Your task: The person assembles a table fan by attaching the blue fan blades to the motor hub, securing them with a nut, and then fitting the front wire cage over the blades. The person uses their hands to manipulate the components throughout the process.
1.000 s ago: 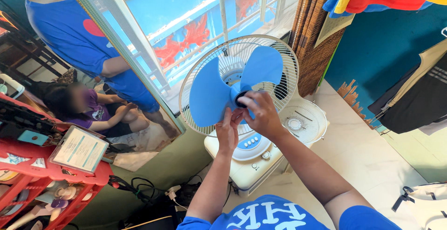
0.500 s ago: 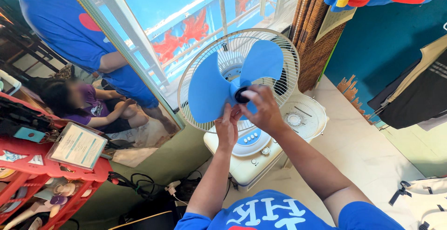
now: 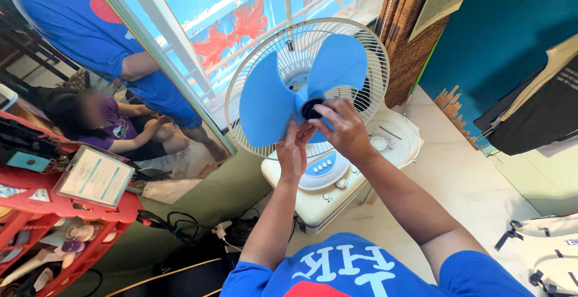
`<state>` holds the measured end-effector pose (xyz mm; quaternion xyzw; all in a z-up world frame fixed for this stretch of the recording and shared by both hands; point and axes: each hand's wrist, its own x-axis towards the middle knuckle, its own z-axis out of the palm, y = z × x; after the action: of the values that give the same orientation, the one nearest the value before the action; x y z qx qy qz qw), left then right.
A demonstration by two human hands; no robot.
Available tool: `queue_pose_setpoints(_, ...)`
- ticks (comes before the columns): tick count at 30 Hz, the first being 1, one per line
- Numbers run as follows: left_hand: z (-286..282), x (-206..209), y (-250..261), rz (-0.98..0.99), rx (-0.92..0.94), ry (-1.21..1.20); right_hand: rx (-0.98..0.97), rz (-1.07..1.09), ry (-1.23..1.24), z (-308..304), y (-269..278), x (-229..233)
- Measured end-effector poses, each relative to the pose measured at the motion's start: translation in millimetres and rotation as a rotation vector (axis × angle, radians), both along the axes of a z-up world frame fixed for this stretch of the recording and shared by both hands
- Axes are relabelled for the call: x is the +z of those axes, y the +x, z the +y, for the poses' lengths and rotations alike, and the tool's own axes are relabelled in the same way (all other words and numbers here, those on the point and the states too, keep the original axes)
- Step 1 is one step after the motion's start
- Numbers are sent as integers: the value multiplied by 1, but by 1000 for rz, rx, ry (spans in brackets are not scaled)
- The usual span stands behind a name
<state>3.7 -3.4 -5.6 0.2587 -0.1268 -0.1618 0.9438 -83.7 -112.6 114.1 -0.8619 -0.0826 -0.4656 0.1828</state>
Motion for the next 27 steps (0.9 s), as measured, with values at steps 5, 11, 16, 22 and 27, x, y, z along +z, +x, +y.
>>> queue_pose_setpoints(5, 1, 1, -2, -24, 4, -6, 24, 23, -90, -5, -1, -1)
queue_pose_setpoints(11, 1, 4, -4, 8, -8, 3, 52, 69, -363, -14, -10, 20)
queue_pose_setpoints(16, -2, 1, -5, 8, 6, -27, -1, 127, 157, -5, -9, 12)
queue_pose_setpoints(22, -2, 3, -7, -10, 8, 31, -29, 79, 315, 5, 7, -16)
queue_pose_setpoints(27, -4, 7, -8, -2, 24, 36, -57, 44, 124, -1, 4, -9)
